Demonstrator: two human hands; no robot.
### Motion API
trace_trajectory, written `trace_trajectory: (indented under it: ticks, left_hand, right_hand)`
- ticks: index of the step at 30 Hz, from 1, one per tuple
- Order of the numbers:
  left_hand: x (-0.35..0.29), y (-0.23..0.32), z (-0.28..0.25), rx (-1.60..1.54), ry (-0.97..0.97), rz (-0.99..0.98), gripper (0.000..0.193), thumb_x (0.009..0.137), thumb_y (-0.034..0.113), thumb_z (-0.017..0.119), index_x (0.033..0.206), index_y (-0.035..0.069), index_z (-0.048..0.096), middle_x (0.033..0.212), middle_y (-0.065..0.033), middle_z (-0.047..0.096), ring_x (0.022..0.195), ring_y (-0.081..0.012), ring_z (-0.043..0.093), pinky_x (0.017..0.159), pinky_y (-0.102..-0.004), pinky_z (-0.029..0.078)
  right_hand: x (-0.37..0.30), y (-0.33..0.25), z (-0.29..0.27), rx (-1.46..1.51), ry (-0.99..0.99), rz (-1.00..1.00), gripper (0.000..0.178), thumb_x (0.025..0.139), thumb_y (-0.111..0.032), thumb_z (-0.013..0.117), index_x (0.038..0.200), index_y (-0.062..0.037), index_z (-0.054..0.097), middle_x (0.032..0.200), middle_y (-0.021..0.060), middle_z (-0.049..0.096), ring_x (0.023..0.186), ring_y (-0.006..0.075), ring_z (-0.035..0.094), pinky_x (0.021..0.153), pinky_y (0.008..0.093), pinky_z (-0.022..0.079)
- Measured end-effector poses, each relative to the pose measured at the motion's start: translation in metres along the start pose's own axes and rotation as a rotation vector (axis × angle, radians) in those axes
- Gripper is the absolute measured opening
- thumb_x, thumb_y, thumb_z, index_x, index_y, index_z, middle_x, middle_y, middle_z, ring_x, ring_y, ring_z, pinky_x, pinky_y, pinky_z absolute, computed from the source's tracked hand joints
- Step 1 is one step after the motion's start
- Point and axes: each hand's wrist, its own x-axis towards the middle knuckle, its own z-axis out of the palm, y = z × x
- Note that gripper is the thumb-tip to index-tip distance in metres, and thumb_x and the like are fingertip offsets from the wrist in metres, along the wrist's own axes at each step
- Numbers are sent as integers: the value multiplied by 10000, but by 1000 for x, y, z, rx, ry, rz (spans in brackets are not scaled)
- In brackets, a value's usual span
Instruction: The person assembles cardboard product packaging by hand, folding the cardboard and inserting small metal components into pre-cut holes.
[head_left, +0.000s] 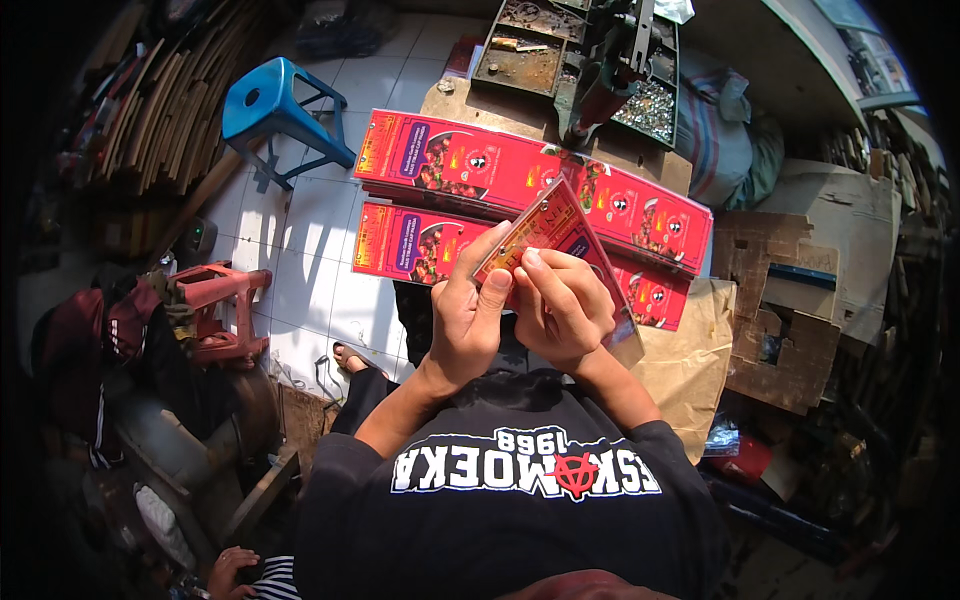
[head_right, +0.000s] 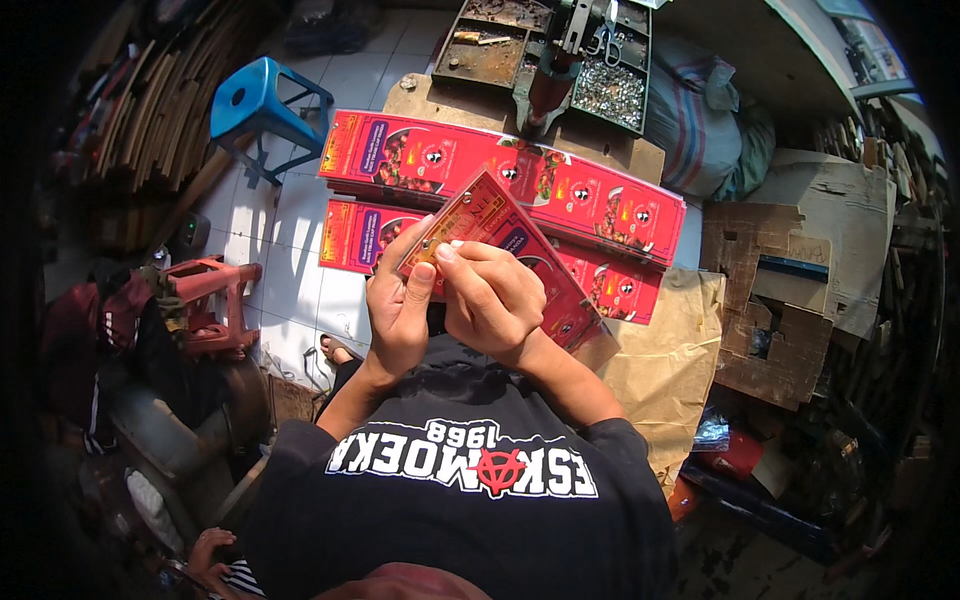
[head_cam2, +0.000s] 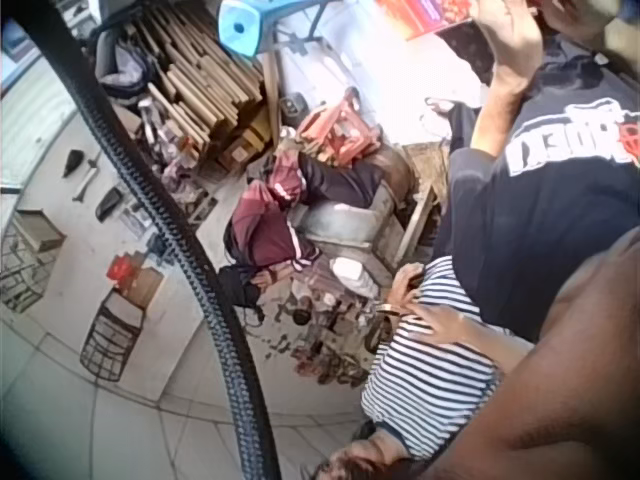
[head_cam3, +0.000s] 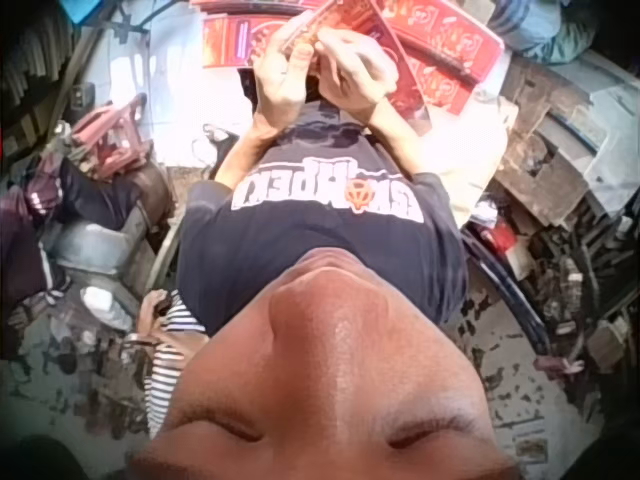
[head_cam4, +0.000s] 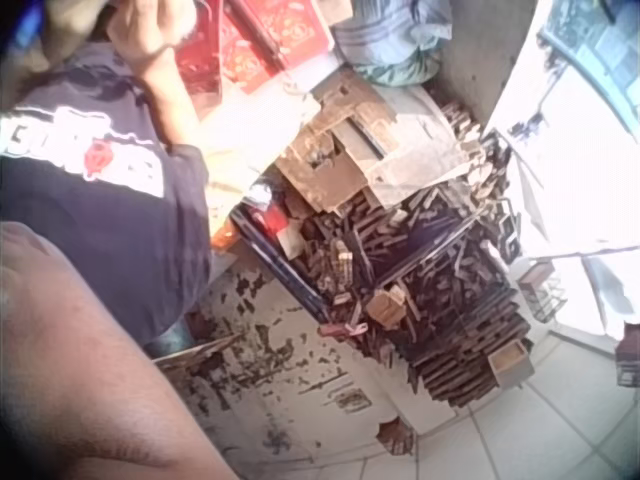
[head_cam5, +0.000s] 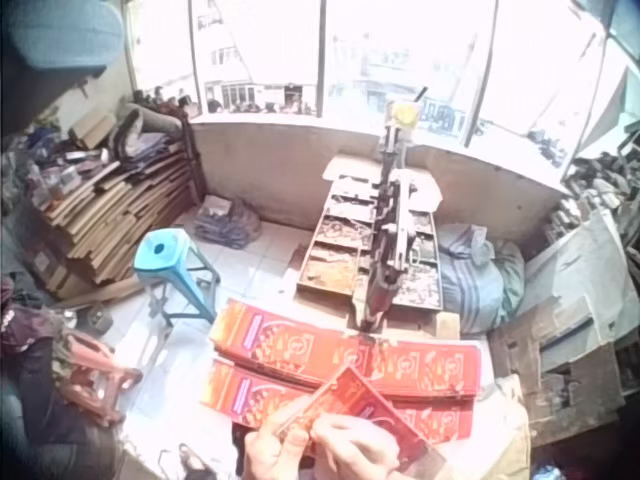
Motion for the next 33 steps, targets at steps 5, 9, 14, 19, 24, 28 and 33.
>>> trace_trajectory:
  ticks: [5,9,14,19,24,28,33]
  left_hand:
    - [1,-3,1,-27,12,-9,381,996,97,479,1351,-44,470,990,-173,691,837,-132,644,712,-258,518]
    - [3,0,0,-1,-35,-13,383,991,75,480,1355,-42,467,981,-167,695,808,-119,646,685,-252,513]
    - [6,-5,-2,26,-98,45,392,981,45,481,1362,-42,461,1016,-187,695,804,-118,652,659,-249,505]
    - [13,-6,5,-48,-72,26,381,991,68,466,1355,-45,466,1079,-197,685,882,-150,668,738,-260,518]
    - [15,-14,8,-186,-52,-56,379,1001,88,450,1350,-57,459,1190,-192,639,1075,-198,625,937,-309,481]
    - [18,-18,1,-249,-66,-45,381,1003,89,453,1353,-61,451,1238,-189,610,1136,-201,591,989,-318,447]
    - [23,-12,2,-284,-210,-36,429,998,114,492,1379,-67,415,1275,-196,589,1144,-198,585,989,-309,439]
  right_hand:
    - [-3,1,0,-49,-34,-49,342,714,87,684,1048,11,688,842,75,662,765,250,688,625,308,569]
    - [-5,3,0,-87,-22,-94,350,691,71,685,1034,1,700,839,76,664,789,252,683,648,309,568]
    - [12,-1,-19,-91,-199,-54,377,640,45,685,1011,-18,716,827,77,670,791,247,681,645,330,540]
    - [10,8,-19,42,-161,107,340,680,37,719,1014,-24,707,853,97,686,814,262,677,669,336,527]
    - [4,31,-39,60,-32,322,344,717,104,727,1042,-1,684,928,154,694,844,257,679,740,322,528]
    - [-24,58,-71,419,-62,860,417,706,143,685,1094,-9,683,1046,128,697,810,133,666,816,302,533]
    - [-50,87,-107,715,-405,795,387,670,157,679,1026,9,713,852,92,679,755,124,636,659,248,493]
